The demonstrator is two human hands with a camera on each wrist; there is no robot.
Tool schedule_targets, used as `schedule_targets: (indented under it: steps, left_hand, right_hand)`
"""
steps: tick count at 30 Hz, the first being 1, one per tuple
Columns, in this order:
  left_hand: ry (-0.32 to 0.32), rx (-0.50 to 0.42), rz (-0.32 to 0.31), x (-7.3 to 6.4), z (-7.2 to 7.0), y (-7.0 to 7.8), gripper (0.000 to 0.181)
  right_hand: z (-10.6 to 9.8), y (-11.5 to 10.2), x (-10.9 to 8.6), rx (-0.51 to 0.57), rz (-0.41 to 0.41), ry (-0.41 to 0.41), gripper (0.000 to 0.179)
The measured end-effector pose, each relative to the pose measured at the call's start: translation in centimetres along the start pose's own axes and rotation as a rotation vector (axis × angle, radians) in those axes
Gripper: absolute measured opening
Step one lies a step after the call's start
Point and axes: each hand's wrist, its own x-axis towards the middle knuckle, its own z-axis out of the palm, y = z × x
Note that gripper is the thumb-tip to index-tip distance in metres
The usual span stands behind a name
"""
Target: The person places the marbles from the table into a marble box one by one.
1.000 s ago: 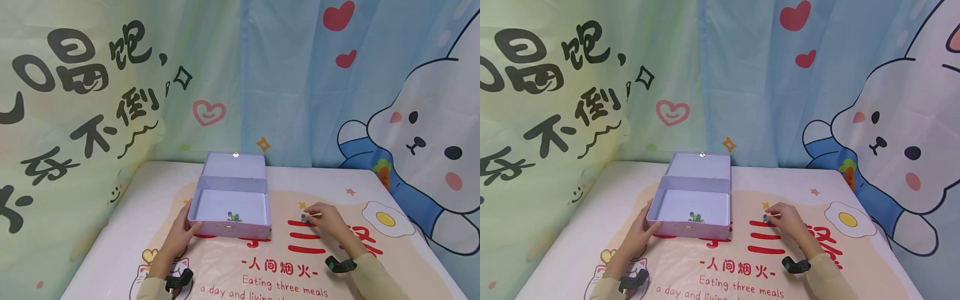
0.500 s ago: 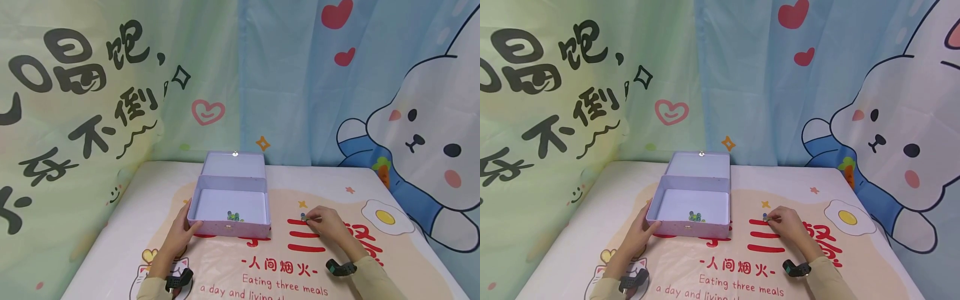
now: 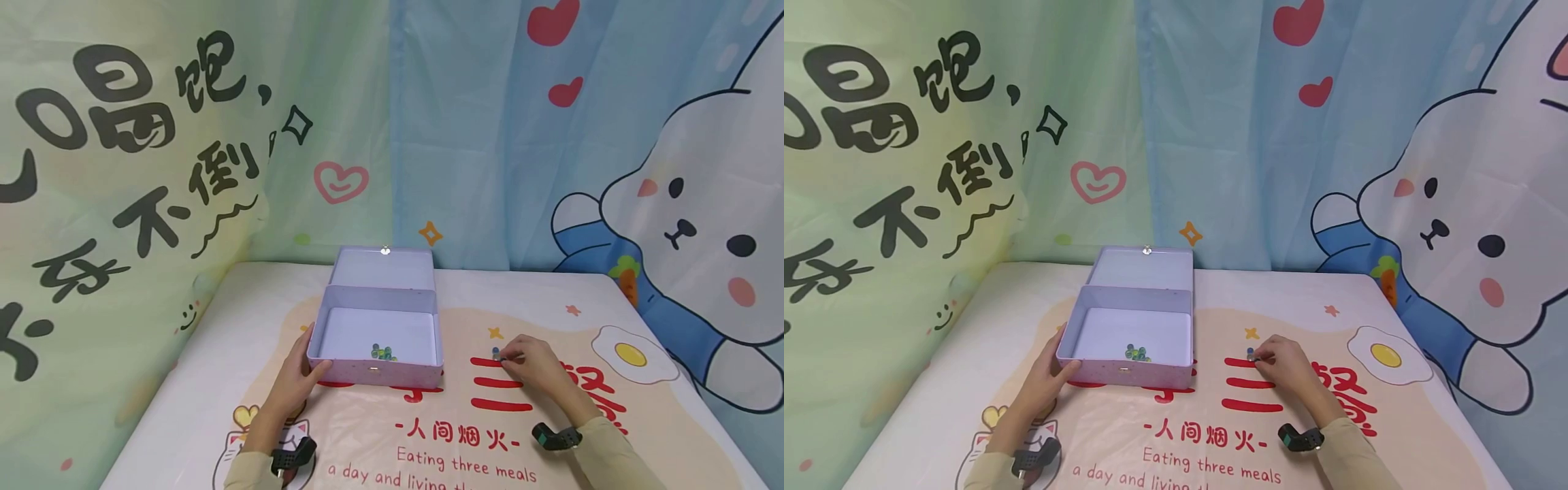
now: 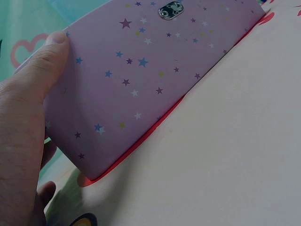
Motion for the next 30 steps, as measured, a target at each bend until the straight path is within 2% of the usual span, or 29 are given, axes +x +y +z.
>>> schedule_targets:
  steps: [7,16,18,23,25,30]
  left_hand:
    - [0.0,0.016,0.006,0.1,0.0,0.0,0.083]
    - [0.001,-0.019,-0.01,0.1,0.0,-0.2,0.084]
    - [-0.005,-0.017,-0.015,-0.1,-0.2,0.8,0.084]
    - [-0.008,-0.006,-0.011,-0.1,-0.2,0.7,0.084]
    - [0.003,-0.002,-0.006,0.1,0.0,-0.3,0.083]
    - [0.004,-0.002,0.003,0.1,0.0,-0.3,0.083]
  right_hand:
    - [0.0,0.0,0.0,-0.015,0.008,0.0,0.011]
    - [0.2,0.1,-0.1,-0.021,0.0,-0.002,0.014]
    - [0.2,0.0,-0.1,-0.021,0.01,-0.008,0.015]
    - [0.2,-0.2,-0.1,-0.04,0.02,-0.018,0.015]
    - [0.1,-0.4,-0.1,-0.044,0.022,-0.02,0.015]
    - [0.2,-0.5,-0.1,-0.044,0.026,-0.018,0.014]
